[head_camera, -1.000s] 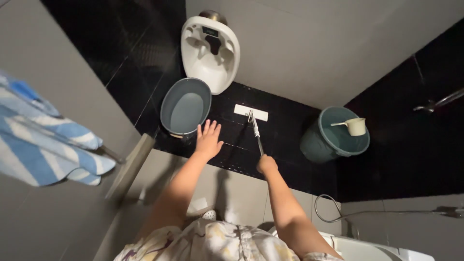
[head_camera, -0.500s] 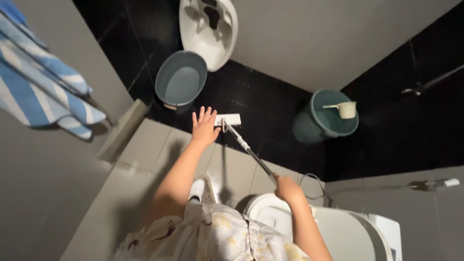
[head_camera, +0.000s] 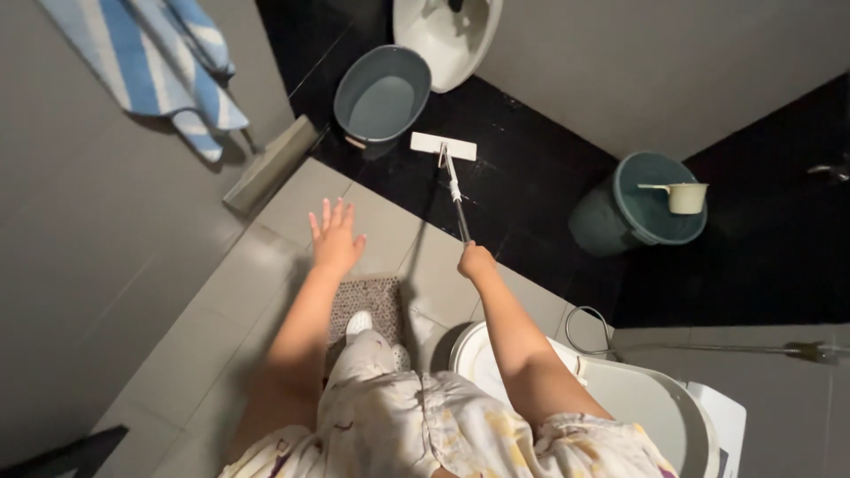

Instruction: The person lays a mat onto the bathroom floor, mops the floor using a mop, and then disassembles the mop handle.

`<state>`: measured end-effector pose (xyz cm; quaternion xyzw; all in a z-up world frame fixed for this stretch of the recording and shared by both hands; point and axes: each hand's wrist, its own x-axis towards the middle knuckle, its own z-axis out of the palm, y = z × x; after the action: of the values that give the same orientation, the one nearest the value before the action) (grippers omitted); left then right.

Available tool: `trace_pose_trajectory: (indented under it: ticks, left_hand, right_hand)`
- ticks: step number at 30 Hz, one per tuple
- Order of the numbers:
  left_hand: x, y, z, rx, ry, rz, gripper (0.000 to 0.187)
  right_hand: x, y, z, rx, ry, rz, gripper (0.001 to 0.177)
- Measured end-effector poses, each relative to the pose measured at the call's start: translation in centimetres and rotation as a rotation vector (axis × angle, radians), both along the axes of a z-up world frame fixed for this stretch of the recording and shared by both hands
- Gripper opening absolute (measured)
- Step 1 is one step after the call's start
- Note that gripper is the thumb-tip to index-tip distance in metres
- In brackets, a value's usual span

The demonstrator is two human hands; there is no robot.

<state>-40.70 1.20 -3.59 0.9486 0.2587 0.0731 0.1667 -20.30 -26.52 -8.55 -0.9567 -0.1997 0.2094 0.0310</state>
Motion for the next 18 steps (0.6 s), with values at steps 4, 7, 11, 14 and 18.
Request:
trace_pose_trajectory:
  ticks: [4,7,11,14,18]
  left_hand:
    - [-2.6,1.3,0.6,-0.01,-0.039,0.042,0.081]
    - [-2.6,1.9,0.8,-0.027,-0.073,0.027,0.078]
    - [-2.8,2.4,0.8,-0.032,-0.081,-0.026,0.078]
    - [-3.8,3.1,1.0,-0.038,-0.054,-0.032,0.077]
    - [-5.0,4.2,1.6,-0.039,-0.059,-0.06,0.077]
  right_hand:
    - [-2.7,-2.4,3.5,-0.082,0.039,0.094,0.046]
    - [-5.0,-5.8,8.5,-0.032,0.069,0.095,0.061]
    - [-8.0,-6.7,9.6,0.021,0.047,0.171,0.056]
    - [-8.6,-3.9,7.4,0.006,0.03,0.188,0.045]
    - [-6.5,2.5,4.5,-0.001,0.047,0.091,0.036]
